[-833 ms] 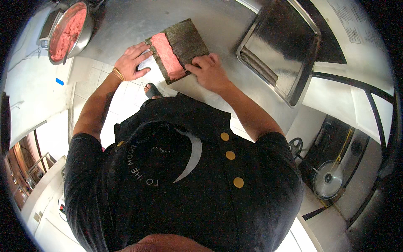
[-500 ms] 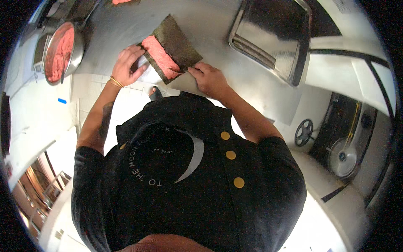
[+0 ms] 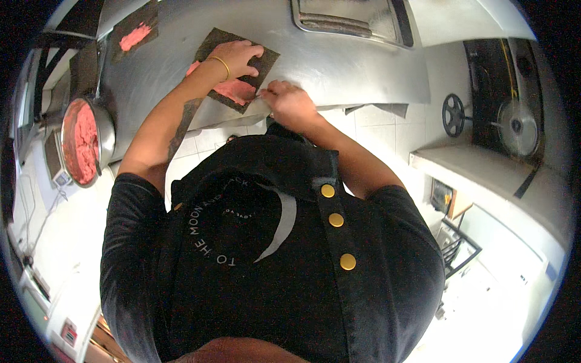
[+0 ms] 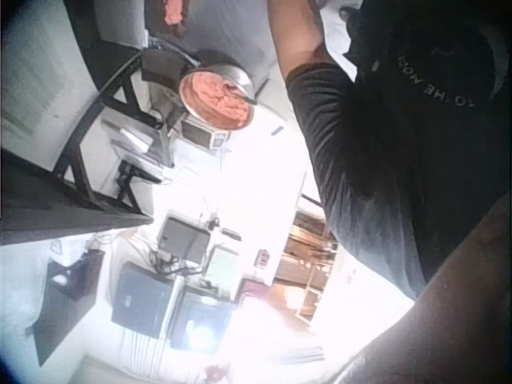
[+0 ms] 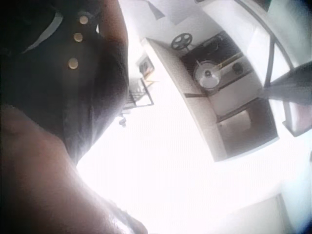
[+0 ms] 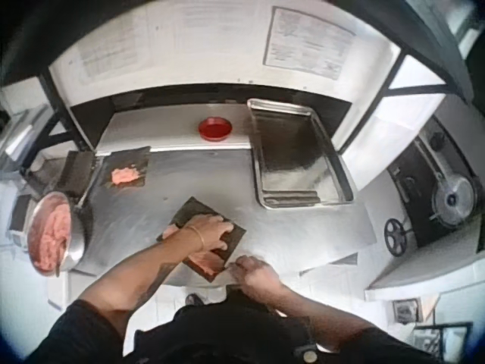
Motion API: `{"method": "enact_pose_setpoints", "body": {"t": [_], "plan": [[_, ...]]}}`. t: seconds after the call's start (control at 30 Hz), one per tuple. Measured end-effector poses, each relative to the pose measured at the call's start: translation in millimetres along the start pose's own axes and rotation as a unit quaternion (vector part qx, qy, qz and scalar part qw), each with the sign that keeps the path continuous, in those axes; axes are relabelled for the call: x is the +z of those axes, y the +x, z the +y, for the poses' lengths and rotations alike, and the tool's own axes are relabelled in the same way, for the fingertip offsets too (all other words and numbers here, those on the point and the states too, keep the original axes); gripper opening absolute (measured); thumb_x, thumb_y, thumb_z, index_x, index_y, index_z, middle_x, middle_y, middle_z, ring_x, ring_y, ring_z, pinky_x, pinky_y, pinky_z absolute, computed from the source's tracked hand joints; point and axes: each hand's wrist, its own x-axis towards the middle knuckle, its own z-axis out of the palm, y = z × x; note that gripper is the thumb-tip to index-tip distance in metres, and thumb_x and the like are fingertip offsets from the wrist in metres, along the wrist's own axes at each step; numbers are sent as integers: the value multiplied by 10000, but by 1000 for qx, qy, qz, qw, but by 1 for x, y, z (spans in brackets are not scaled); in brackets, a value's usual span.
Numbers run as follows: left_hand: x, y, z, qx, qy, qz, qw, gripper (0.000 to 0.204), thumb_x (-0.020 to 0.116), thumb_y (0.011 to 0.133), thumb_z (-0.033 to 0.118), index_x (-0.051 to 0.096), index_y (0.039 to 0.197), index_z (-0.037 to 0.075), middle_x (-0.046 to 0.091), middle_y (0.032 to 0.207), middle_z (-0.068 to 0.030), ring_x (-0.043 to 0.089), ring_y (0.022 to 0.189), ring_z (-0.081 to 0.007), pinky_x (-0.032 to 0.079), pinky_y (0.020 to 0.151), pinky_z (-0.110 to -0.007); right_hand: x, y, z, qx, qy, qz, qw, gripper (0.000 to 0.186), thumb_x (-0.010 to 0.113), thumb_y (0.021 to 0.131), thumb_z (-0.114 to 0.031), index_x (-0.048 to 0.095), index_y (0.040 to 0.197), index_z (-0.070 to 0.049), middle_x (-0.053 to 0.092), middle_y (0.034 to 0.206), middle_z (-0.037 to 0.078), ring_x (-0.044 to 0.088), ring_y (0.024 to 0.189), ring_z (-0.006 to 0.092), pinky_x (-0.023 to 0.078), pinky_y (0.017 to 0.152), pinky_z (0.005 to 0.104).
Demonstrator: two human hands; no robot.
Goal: The person spreads a pink meat paste onto sheets of seaweed using a spoon, rolls the sheets into cylinders by hand, and places the completed rolls onto a metal tray.
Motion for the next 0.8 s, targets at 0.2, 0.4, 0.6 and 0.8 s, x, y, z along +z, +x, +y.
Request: {"method": "enact_pose_setpoints", "body": {"t": [0.2, 0.4, 0.6, 0.8], "plan": [[3, 5, -5, 16, -13, 2, 1000, 507, 830, 827, 385, 629, 1231, 156, 680, 1221, -112, 650, 1180, -354, 530, 984, -494, -2, -6, -32, 73, 3, 34, 997, 372, 639, 819, -63, 731, 1179, -66, 683, 1083, 120, 696, 1004, 344, 599, 846, 449], [7, 5, -8, 40, -19, 16, 999, 494, 830, 832, 378, 634, 1224, 151, 690, 1220, -120, 654, 1175, -359, 537, 969, -501, 18, -21, -53, 81, 4, 47, 996, 374, 653, 829, -61, 733, 1194, -67, 689, 1068, 126, 703, 961, 348, 599, 840, 437], [4, 5, -8, 45, -11, 15, 999, 521, 832, 836, 349, 661, 1288, 155, 712, 1240, -133, 676, 1180, -350, 551, 976, -492, 20, -15, -51, 119, -34, 36, 992, 385, 648, 850, -67, 726, 1227, -61, 688, 1065, 128, 702, 969, 341, 605, 807, 433], [7, 3, -10, 35, -13, 19, 999, 525, 838, 836, 366, 651, 1278, 153, 698, 1252, -126, 661, 1193, -356, 541, 985, -495, 12, -14, -55, 124, -32, 47, 991, 307, 642, 923, -112, 724, 1214, -57, 691, 1045, 133, 705, 969, 338, 612, 783, 430]]}}
